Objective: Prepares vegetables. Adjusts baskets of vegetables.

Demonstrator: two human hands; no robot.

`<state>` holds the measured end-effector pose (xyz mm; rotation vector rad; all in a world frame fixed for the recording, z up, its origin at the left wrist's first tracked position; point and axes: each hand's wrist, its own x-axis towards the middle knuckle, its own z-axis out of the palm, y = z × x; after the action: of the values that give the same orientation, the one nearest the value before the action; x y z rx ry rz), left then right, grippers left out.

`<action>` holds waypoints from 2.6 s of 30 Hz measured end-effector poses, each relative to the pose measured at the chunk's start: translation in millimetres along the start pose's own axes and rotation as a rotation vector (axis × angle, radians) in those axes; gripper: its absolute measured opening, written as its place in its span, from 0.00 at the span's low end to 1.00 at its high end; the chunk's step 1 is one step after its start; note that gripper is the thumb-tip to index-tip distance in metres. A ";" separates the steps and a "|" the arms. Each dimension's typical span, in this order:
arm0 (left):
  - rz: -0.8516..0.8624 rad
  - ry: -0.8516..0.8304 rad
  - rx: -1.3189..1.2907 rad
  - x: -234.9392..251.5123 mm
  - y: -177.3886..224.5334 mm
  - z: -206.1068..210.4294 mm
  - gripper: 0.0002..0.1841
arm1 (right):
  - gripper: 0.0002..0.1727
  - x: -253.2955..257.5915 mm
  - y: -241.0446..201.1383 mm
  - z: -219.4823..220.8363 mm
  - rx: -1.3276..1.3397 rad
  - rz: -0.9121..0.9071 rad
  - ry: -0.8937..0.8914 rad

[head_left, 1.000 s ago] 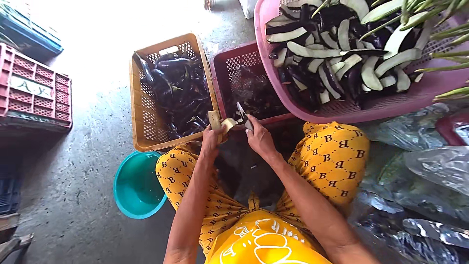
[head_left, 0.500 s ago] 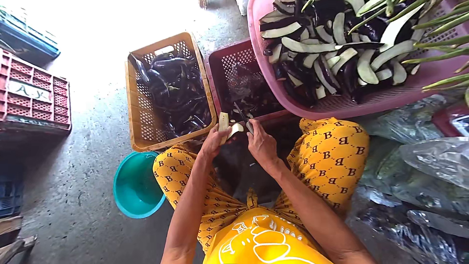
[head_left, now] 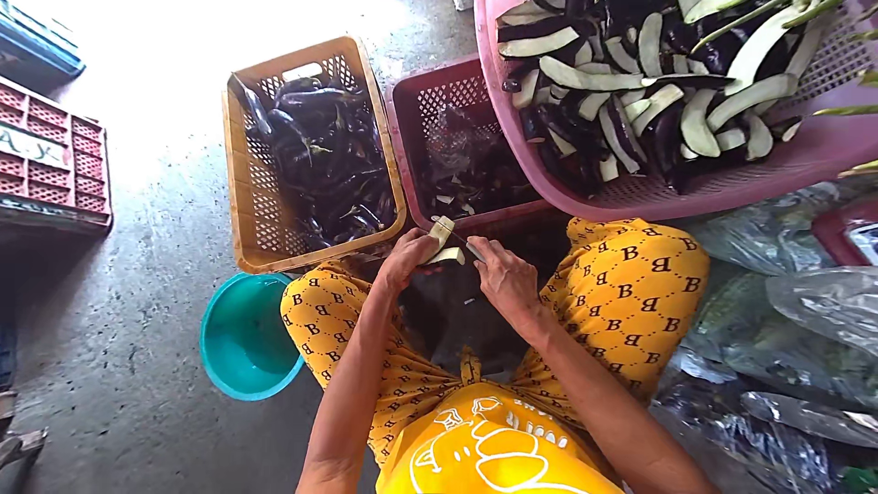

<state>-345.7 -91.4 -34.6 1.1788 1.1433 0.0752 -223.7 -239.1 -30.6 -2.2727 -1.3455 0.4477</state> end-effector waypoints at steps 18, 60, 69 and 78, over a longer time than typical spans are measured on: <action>0.044 0.076 0.016 12.7 -10.1 1.2 0.18 | 0.23 4.0 2.4 2.9 -0.140 -0.083 0.032; 0.413 -0.002 -0.532 4.7 -1.5 -8.8 0.19 | 0.26 10.8 -7.8 29.5 0.271 -0.179 0.334; 0.283 0.193 -0.184 18.3 -17.4 7.1 0.17 | 0.28 -1.8 -16.1 23.4 0.102 -0.045 0.041; 0.244 0.225 -0.073 19.2 -16.3 5.3 0.18 | 0.28 -4.8 -15.1 23.8 -0.075 -0.088 0.016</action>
<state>-340.6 -91.2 -59.9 1.2631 1.1757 0.4421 -248.7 -231.8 -42.3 -2.2608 -1.4711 0.3548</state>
